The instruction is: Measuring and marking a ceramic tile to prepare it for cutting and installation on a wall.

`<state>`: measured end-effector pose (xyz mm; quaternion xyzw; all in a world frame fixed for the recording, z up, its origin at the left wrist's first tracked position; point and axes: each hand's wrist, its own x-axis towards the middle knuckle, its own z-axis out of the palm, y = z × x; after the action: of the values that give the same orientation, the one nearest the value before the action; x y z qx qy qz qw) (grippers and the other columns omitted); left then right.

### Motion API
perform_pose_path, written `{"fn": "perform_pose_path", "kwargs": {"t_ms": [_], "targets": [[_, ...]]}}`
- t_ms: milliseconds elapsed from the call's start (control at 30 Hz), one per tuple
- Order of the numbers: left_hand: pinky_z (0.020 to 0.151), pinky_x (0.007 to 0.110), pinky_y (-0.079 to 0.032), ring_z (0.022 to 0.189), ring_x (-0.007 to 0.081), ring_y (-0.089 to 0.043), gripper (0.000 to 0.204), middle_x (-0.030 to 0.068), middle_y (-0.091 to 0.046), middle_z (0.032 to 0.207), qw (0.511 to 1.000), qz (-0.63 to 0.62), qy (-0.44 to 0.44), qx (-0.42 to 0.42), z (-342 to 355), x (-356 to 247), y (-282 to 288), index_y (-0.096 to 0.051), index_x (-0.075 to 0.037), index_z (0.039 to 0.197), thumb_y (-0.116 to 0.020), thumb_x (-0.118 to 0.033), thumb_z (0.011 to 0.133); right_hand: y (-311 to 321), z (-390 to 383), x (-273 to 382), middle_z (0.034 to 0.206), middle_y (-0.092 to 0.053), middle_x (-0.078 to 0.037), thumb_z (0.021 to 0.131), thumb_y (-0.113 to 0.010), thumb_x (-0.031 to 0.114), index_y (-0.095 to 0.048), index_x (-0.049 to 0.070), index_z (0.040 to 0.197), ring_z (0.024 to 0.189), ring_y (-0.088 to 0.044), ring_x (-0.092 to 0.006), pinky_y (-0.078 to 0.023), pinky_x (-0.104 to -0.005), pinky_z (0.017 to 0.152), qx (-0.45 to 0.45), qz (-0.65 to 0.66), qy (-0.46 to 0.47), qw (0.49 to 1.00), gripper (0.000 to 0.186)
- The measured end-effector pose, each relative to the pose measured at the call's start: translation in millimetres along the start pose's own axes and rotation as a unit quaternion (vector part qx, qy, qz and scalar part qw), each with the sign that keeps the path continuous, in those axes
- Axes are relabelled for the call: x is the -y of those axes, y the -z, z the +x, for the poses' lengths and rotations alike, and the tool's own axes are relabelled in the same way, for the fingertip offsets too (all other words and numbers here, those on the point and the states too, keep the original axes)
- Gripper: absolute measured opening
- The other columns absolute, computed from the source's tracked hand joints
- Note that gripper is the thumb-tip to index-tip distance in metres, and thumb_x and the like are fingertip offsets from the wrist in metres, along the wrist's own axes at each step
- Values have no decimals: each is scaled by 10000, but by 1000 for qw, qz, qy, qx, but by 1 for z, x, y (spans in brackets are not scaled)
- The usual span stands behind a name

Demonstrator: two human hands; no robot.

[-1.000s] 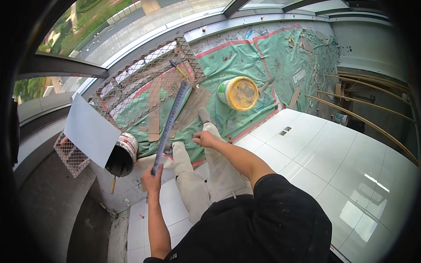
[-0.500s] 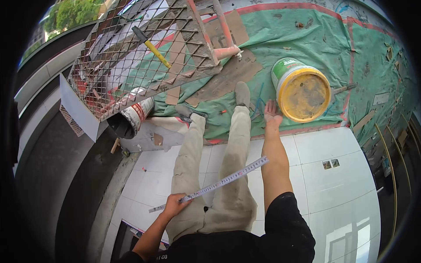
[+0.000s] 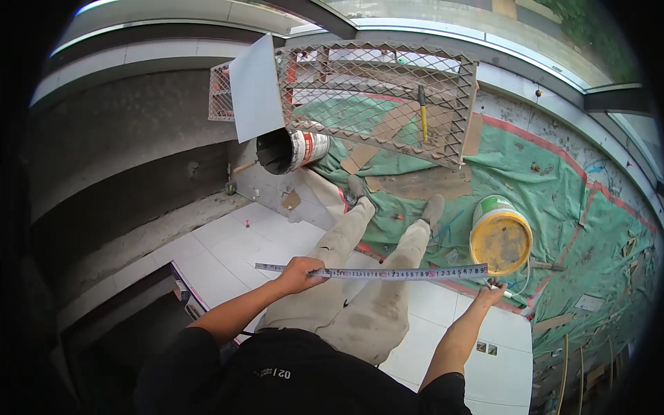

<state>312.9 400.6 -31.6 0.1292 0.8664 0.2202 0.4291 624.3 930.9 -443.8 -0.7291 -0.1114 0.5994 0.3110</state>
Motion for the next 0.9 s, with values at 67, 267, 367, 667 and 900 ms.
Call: {"fn": "perform_pose_path", "kwargs": {"t_ms": [67,267,367,667,900], "targets": [[698,477,-541,805,406,-700,207,136,-701,829,994,-86,-20,-63,-15,-6,2,-716,-72,877,-837,-235,921,-35,-11,41,725,-450,59,1119,-663,347,-544,172,908,600,-433,-137,-385,-354,589,166,-49,-75,982,299],[689,509,-516,789,450,-665,232,174,-692,847,962,-118,6,-247,-86,2,10,-691,-58,952,-773,-271,994,-114,-95,13,661,-312,69,1096,-597,404,-442,262,879,493,-280,-148,-321,-364,521,140,-197,-137,961,302],[674,506,-501,768,470,-651,271,196,-671,805,895,-147,179,-382,-154,18,45,-684,-48,955,-748,-299,1035,-118,-147,-14,692,-370,58,1071,-553,507,-474,270,963,511,-302,-172,-314,-367,525,171,-272,-105,941,272],[693,454,-521,682,335,-659,524,161,-675,739,681,-255,410,-550,-355,104,161,-690,13,1038,-613,-497,1130,-123,-420,-83,606,-244,73,1137,-558,532,-396,237,871,468,-245,-143,-222,-339,489,305,-430,-128,840,429],[616,412,-458,609,210,-506,483,97,-588,667,580,-421,358,-599,-345,250,97,-615,0,847,-809,-405,1024,-69,-580,-218,584,-237,63,1127,-617,518,-419,237,784,462,-258,-145,-288,-352,490,387,-591,-93,701,486]]}}
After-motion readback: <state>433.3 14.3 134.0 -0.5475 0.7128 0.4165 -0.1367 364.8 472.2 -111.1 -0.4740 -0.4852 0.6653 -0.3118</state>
